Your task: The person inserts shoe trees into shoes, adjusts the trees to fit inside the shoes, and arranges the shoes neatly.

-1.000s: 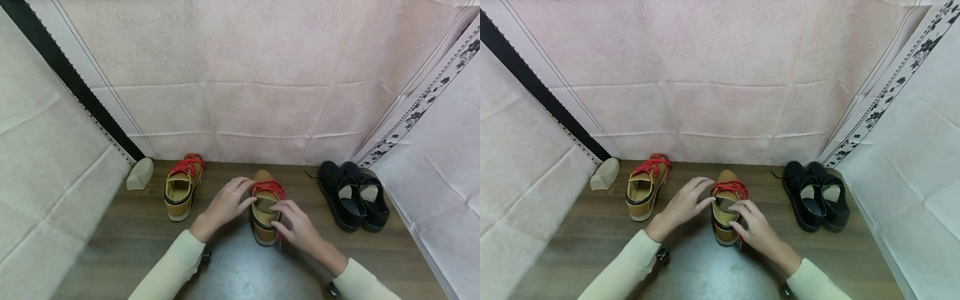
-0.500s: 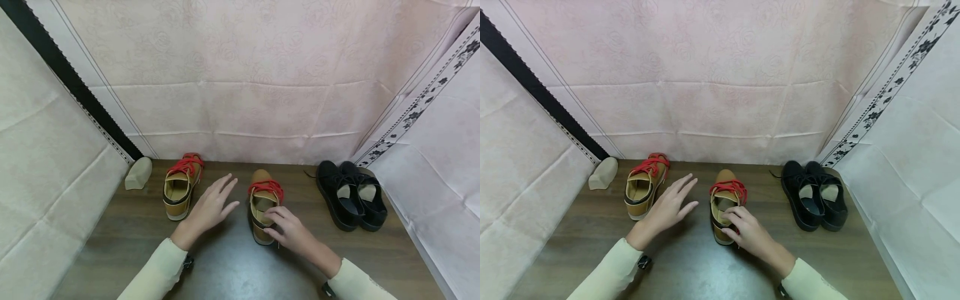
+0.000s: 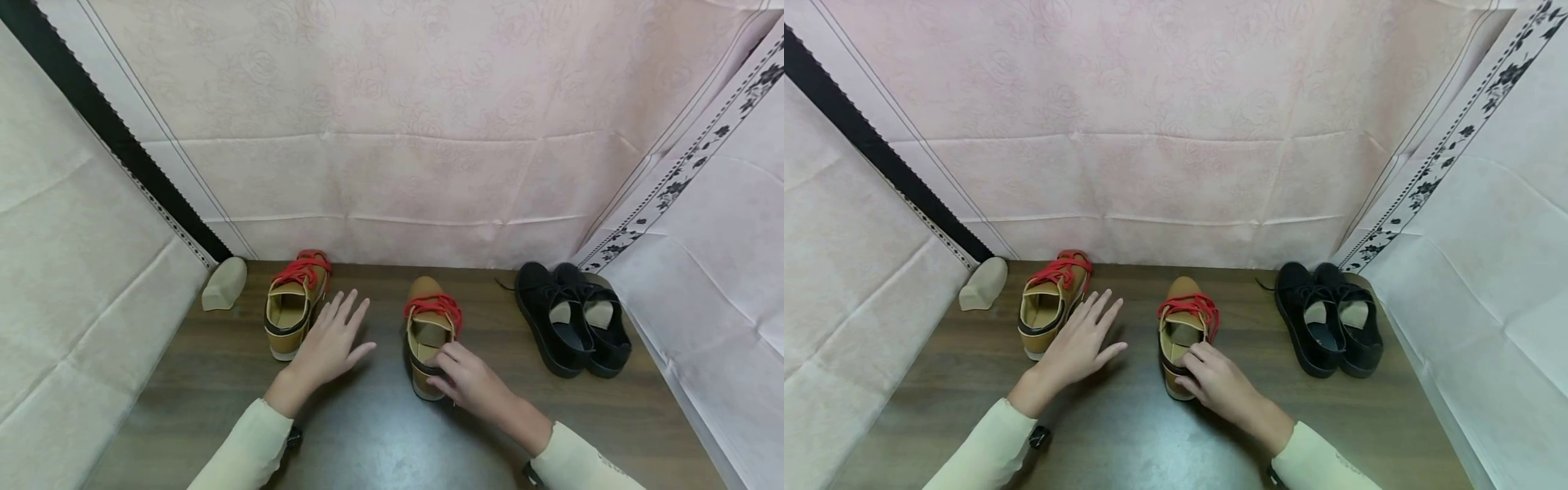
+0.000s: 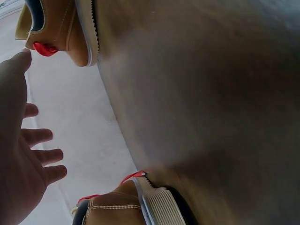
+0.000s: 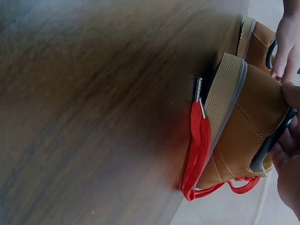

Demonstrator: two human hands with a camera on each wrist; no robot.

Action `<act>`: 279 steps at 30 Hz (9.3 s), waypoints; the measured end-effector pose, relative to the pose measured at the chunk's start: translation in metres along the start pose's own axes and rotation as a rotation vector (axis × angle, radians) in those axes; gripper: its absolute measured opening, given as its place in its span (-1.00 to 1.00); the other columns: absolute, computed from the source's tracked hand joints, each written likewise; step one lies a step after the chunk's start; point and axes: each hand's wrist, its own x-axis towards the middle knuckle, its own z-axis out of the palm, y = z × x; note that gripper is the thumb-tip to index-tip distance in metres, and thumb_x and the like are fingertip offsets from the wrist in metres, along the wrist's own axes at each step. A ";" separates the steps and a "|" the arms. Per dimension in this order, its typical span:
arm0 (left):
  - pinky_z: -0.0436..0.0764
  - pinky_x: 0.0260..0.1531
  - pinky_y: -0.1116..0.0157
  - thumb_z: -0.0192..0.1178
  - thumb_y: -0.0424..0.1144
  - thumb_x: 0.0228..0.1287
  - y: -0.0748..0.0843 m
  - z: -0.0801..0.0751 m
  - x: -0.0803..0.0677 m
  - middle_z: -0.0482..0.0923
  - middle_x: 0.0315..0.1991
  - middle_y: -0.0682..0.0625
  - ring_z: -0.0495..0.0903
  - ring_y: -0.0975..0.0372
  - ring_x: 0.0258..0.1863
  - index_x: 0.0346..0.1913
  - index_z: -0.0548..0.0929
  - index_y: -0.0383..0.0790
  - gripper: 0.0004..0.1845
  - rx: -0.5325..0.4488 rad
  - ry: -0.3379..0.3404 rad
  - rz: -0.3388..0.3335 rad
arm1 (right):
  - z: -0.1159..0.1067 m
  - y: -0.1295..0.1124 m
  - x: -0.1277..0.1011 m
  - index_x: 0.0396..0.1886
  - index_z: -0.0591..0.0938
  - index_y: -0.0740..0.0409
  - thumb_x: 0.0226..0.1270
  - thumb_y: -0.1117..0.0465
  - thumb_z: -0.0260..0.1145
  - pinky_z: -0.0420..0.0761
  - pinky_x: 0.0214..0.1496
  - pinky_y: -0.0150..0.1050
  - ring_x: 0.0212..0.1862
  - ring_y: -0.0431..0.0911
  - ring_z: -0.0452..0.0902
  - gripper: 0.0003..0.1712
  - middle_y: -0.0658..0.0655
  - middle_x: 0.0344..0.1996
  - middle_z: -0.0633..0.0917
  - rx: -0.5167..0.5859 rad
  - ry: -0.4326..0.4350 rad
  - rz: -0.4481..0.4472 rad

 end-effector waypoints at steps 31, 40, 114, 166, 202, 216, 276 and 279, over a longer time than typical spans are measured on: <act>0.21 0.49 -0.24 0.13 0.28 0.46 0.017 0.010 0.005 0.07 0.63 -0.28 0.08 -0.23 0.60 0.60 0.27 -0.17 -0.15 0.004 -0.092 0.015 | -0.017 0.019 -0.018 -0.25 0.71 0.07 0.11 0.29 0.61 0.51 -0.27 -0.47 -0.26 -0.25 0.46 -0.75 -0.06 -0.30 0.58 -0.016 0.042 0.020; 0.21 0.51 -0.18 0.05 0.33 0.48 0.030 0.012 0.015 0.04 0.64 -0.26 0.07 -0.20 0.61 0.61 0.24 -0.14 -0.14 0.022 -0.124 0.039 | -0.025 0.029 -0.025 -0.24 0.71 0.08 0.11 0.30 0.60 0.53 -0.26 -0.41 -0.26 -0.21 0.49 -0.76 -0.04 -0.30 0.59 -0.046 0.060 0.021; 0.26 0.51 -0.10 -0.01 0.35 0.50 0.072 0.017 0.042 0.15 0.61 -0.24 0.20 -0.17 0.57 0.60 0.26 -0.10 -0.17 0.047 -0.112 0.141 | -0.088 0.097 -0.074 -0.26 0.68 -0.03 -0.05 0.32 0.66 0.53 -0.27 -0.31 -0.21 -0.24 0.50 -0.62 -0.10 -0.25 0.60 -0.186 -0.009 0.143; 0.38 0.38 -0.25 0.30 0.11 0.40 -0.025 -0.041 -0.031 0.41 0.42 -0.36 0.38 -0.27 0.42 0.44 0.48 -0.29 -0.28 0.106 0.131 -0.037 | -0.036 0.039 0.011 0.05 0.66 0.07 0.29 0.03 0.50 0.66 0.18 0.00 0.19 -0.02 0.54 -0.60 0.09 0.15 0.61 -0.082 0.004 0.289; 0.65 -0.14 -0.13 0.47 -0.41 0.09 -0.082 -0.029 -0.074 0.59 -0.09 -0.40 0.59 -0.25 -0.12 0.05 0.64 -0.48 -0.55 0.126 0.392 0.096 | 0.022 0.020 0.072 0.27 0.58 0.10 0.35 -0.04 0.44 0.53 0.37 0.07 0.36 0.09 0.48 -0.41 0.18 0.40 0.48 -0.133 -0.054 0.205; 0.69 -0.29 -0.01 0.53 -0.46 0.05 -0.082 -0.024 -0.079 0.57 -0.14 -0.31 0.56 -0.18 -0.11 -0.10 0.63 -0.40 -0.64 0.075 0.438 0.064 | 0.041 0.014 0.079 0.39 0.51 0.10 0.41 -0.08 0.38 0.49 0.41 0.09 0.44 0.11 0.42 -0.34 0.21 0.48 0.41 -0.103 -0.112 0.200; 0.69 -0.41 -0.01 0.49 -0.41 0.16 -0.051 -0.010 -0.064 0.62 -0.13 -0.10 0.56 -0.09 -0.04 -0.17 0.73 -0.15 -0.79 -0.018 0.403 -0.010 | 0.049 0.003 0.084 0.62 0.26 -0.01 0.50 -0.14 0.29 0.41 0.50 0.05 0.56 0.06 0.26 -0.18 0.15 0.61 0.23 0.082 -0.210 0.219; 0.68 -0.43 0.01 0.51 -0.40 0.13 -0.048 -0.008 -0.061 0.62 -0.15 -0.11 0.56 -0.09 -0.06 -0.17 0.74 -0.15 -0.77 -0.015 0.413 0.003 | 0.049 0.003 0.085 0.61 0.28 0.00 0.49 -0.12 0.31 0.40 0.50 0.06 0.56 0.07 0.26 -0.19 0.17 0.61 0.24 0.090 -0.209 0.220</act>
